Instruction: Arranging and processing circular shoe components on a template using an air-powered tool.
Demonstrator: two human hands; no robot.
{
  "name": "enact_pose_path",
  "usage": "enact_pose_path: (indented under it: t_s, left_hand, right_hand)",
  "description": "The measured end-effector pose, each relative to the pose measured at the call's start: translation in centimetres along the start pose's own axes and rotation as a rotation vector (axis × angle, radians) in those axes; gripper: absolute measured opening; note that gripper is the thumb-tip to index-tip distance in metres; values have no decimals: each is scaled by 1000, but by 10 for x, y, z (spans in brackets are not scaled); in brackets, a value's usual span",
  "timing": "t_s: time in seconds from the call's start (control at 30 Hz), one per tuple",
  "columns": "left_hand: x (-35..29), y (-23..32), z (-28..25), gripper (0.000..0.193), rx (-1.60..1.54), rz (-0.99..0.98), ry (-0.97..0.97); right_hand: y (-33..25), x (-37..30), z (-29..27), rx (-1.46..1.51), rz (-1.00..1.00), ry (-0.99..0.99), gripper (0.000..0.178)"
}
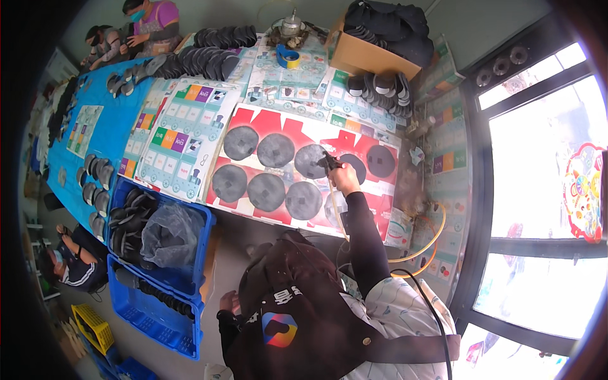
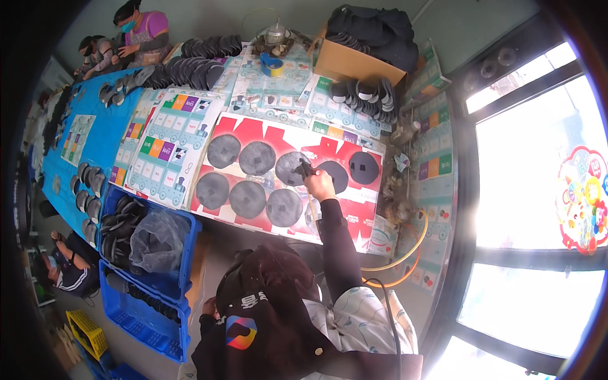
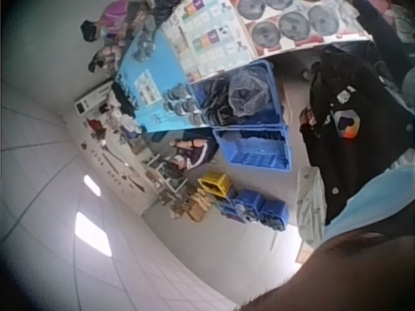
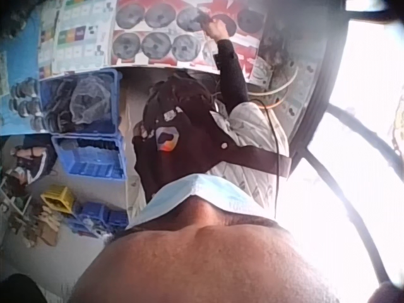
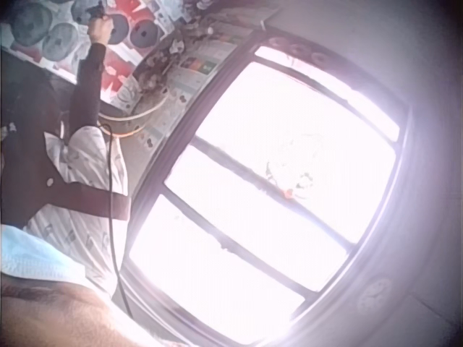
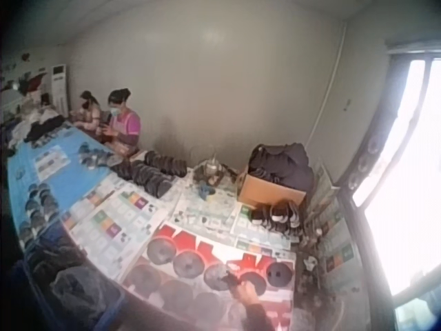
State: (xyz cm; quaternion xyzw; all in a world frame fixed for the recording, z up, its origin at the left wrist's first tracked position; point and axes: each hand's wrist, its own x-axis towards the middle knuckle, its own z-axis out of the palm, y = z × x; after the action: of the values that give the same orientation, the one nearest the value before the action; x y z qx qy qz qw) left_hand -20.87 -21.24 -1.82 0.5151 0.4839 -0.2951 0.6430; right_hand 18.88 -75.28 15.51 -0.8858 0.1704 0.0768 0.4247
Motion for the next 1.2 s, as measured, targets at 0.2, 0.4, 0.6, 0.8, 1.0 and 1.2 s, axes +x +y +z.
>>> enact_pose_path:
  t_s: [0.2,0.4,0.6,0.8,1.0,1.2]
  left_hand:
    - [16,-22,-14,39,384,306,-147]
    - [7,-8,-12,40,480,473,-202]
    - [2,12,-3,42,317,320,-136]
    - [1,22,0,44,51,-11,-49]
    - [2,19,-1,43,20,-7,-34]
    - [-5,26,7,44,74,0,-35]
  right_hand:
    - [8,-6,6,-104,67,-118,13]
    - [-1,-10,4,29,55,-114,18]
    - [8,-18,-7,-152,-17,122,16]
    - [7,-26,-10,-251,-102,168,20]
    - [9,-23,-26,-167,24,25,27]
    - [8,-26,-38,-194,-3,182,29]
